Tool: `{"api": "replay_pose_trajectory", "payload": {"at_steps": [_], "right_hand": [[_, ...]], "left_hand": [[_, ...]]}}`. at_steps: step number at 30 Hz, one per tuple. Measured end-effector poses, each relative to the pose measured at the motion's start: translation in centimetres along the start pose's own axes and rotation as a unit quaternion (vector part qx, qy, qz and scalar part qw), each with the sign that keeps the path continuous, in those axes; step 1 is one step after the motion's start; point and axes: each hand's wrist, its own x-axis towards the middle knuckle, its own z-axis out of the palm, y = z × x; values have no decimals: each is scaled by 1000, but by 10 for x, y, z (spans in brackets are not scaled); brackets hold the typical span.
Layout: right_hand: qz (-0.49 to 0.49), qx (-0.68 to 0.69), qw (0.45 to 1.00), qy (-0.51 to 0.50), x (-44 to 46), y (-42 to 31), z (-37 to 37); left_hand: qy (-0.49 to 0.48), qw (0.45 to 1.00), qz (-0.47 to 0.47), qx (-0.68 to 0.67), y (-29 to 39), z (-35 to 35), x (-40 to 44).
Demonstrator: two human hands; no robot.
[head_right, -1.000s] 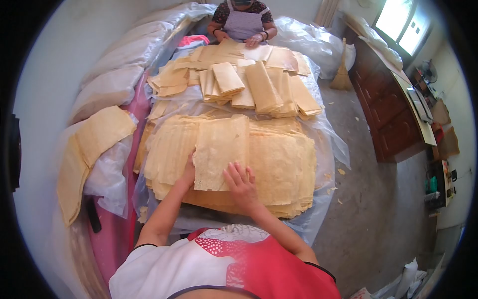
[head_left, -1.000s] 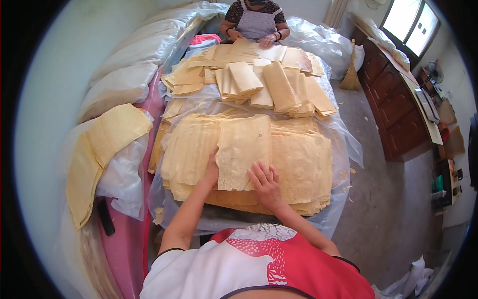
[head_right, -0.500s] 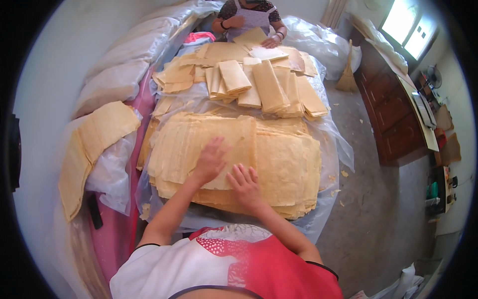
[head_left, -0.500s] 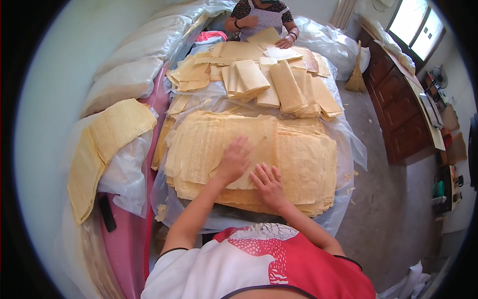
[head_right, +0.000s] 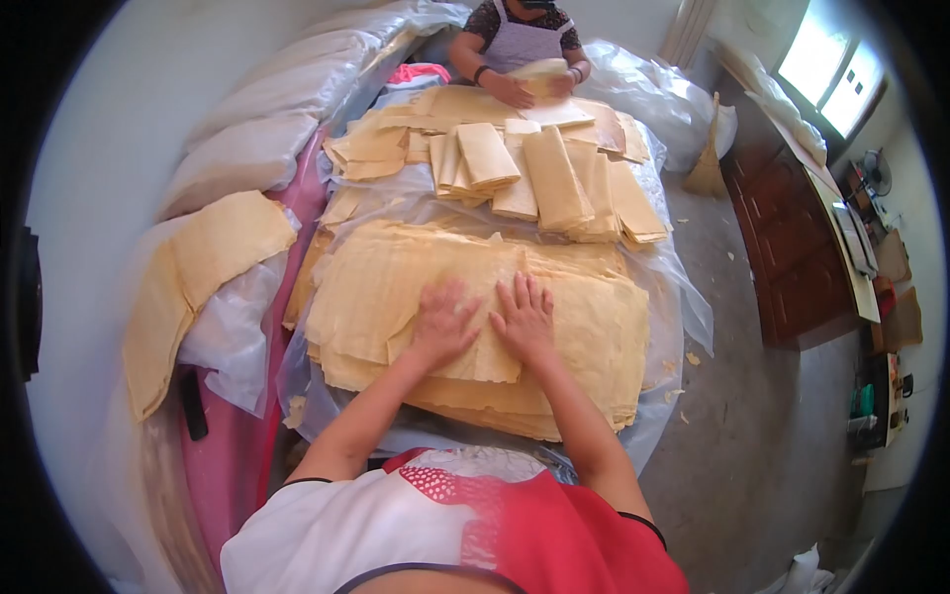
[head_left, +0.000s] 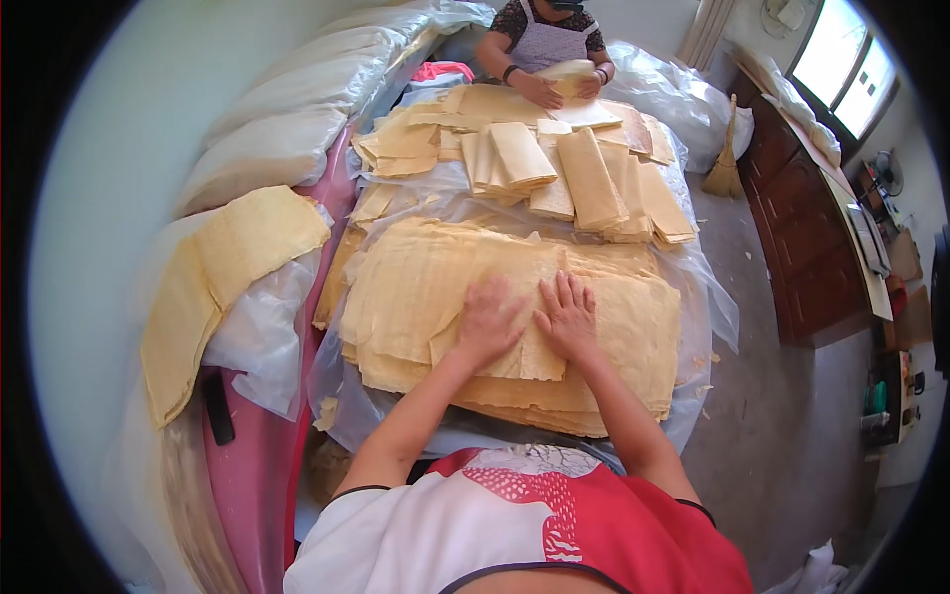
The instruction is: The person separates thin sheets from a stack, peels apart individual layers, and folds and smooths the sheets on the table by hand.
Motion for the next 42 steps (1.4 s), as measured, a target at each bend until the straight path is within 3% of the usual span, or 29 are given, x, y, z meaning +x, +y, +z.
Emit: {"api": "replay_pose_trajectory", "payload": {"at_steps": [3,6,11,13,16,18,19,21,25,27,30,31,33,35,36,38,40,42], "right_hand": [[0,-1,1000,0,-1,0,2],[-1,-14,1000,1,-1,0,0],[-4,-20,1000,23,-3,-4,-3],[-72,-39,994,66,-3,-11,-13],[-116,-103,988,29,2,-19,4],[-116,-57,991,15,-6,-31,12],[-107,-14,994,3,-10,-37,13],[-100,8,995,12,-17,-45,8],[-96,24,995,30,-18,-48,4],[-97,24,995,26,-18,-47,5],[-99,16,995,18,-16,-48,-1],[-100,12,995,12,-17,-48,-4],[-118,-25,993,17,-19,-52,-10],[-136,-58,989,22,-26,-61,-17],[-169,7,986,6,-36,-70,-28],[-194,74,978,-7,-58,-83,-38],[-207,137,969,-10,-83,-88,-40],[-213,113,970,-14,-99,-87,-37]], "left_hand": [[-67,993,-88,38,-21,-16,5],[-46,984,-155,71,-63,-7,-3],[-57,984,-170,7,-84,-9,-14],[-65,982,-176,-2,-83,-9,-19],[-4,981,-184,-58,-92,-10,-25],[93,962,-258,-5,-109,-15,-35],[92,961,-262,-1,-117,-22,-43],[72,916,-392,54,-134,-40,-61],[-6,916,-402,-8,-163,-64,-74],[-52,886,-434,-156,-171,-63,-72],[-22,872,-404,-276,-186,-35,-79],[-25,872,-402,-279,-176,-48,-73],[-117,900,-390,-156,-161,-74,-64],[-118,897,-381,-190,-167,-72,-81],[-118,893,-372,-222,-167,-73,-92],[-80,748,-453,-478,-152,-72,-121],[-84,584,-489,-643,-91,-109,-130],[-110,529,-467,-700,-58,-103,-156]]}}
